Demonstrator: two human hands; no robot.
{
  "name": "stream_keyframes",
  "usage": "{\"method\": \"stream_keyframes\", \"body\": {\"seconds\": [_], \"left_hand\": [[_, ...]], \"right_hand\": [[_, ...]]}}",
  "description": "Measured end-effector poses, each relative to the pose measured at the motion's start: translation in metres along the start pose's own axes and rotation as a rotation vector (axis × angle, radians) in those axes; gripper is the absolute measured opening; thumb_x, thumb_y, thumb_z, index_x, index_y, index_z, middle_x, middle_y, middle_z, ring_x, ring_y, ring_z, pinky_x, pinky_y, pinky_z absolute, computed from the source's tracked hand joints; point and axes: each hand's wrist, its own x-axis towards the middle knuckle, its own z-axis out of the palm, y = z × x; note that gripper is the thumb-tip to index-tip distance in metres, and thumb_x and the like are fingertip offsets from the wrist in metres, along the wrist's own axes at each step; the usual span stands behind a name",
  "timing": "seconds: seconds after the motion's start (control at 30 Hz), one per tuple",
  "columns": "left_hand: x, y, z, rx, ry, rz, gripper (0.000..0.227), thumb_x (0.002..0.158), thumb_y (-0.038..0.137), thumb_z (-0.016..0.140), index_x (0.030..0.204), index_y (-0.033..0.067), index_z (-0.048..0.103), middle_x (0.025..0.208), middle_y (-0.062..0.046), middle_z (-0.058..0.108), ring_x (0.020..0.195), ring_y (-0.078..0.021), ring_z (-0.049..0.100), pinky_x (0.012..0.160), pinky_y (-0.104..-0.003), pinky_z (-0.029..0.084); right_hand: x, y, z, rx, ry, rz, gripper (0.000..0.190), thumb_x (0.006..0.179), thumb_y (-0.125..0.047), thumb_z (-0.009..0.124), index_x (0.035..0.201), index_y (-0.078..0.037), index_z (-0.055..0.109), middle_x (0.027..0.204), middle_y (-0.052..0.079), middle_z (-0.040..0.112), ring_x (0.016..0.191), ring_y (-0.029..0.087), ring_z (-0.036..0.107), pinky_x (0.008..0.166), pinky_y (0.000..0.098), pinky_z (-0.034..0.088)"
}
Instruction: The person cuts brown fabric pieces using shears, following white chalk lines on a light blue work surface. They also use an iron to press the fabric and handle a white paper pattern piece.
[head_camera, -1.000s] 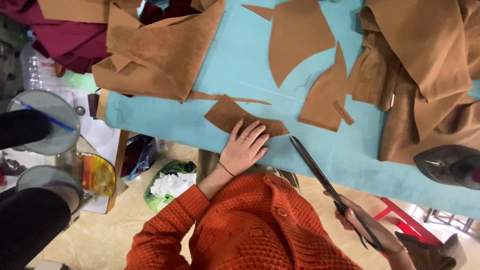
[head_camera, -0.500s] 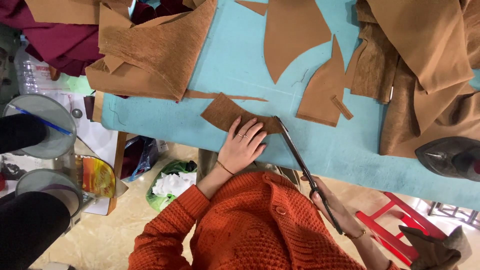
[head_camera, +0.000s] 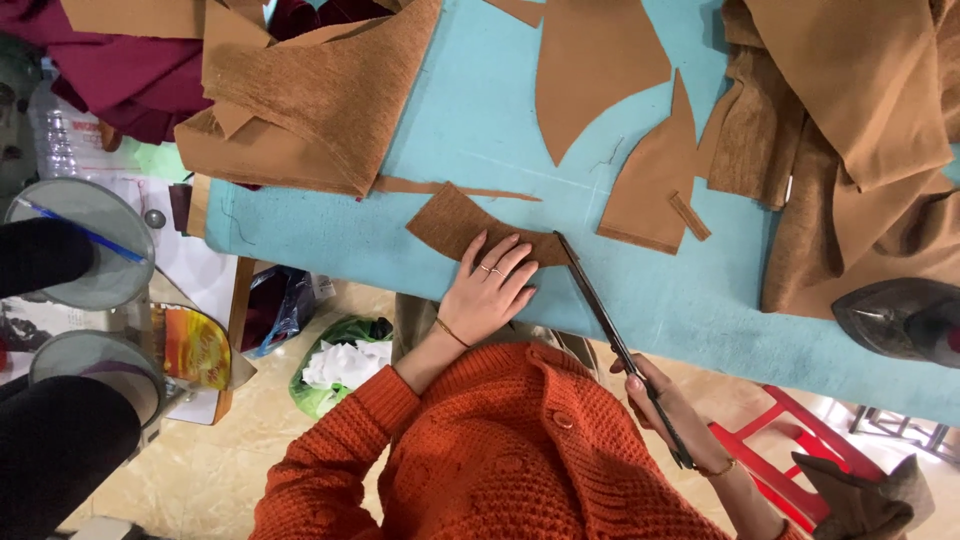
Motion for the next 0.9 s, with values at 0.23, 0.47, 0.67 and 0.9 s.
{"method": "stream_keyframes", "body": {"seconds": [0.23,0.47,0.67,0.9], "left_hand": [[-0.004,0.003,-0.004,0.038,0.013,-0.013,0.030,0.100,0.034,0.073,0.119,0.0113,0.071,0.137,-0.011,0.059,0.137,-0.0279,0.052,0.118,-0.060,0.037],[-0.022,0.011,0.001,0.228,-0.156,-0.415,0.092,0.095,0.079,0.060,0.162,0.0223,0.036,0.169,-0.008,0.024,0.157,-0.0276,0.025,0.117,-0.072,0.025],[-0.025,0.016,-0.001,0.235,-0.150,-0.574,0.103,0.085,0.088,0.060,0.163,0.0274,0.031,0.170,-0.007,0.024,0.158,-0.0328,0.021,0.115,-0.073,0.026],[-0.027,0.013,-0.006,0.234,-0.083,-0.593,0.098,0.091,0.086,0.055,0.163,0.0256,0.030,0.170,-0.009,0.022,0.157,-0.0363,0.022,0.120,-0.072,0.024]], "right_hand": [[0.017,0.014,-0.059,-0.109,-0.091,-0.086,0.063,0.099,-0.046,0.042,0.154,-0.017,0.046,0.079,-0.001,0.047,0.063,0.011,0.044,0.057,0.0260,0.041],[0.095,-0.087,-0.125,-0.462,-0.306,-0.155,0.067,0.092,-0.012,0.062,0.156,-0.011,0.041,0.159,0.000,0.046,0.141,0.012,0.044,0.119,0.0293,0.027],[0.155,-0.186,-0.151,-0.762,-0.610,-0.088,0.066,0.094,-0.031,0.054,0.158,-0.022,0.040,0.163,-0.011,0.044,0.143,0.005,0.037,0.114,0.0254,0.030],[0.234,-0.231,-0.184,-1.099,-0.658,0.023,0.069,0.092,-0.040,0.055,0.157,-0.027,0.041,0.164,-0.014,0.042,0.149,0.005,0.037,0.121,0.0280,0.026]]}}
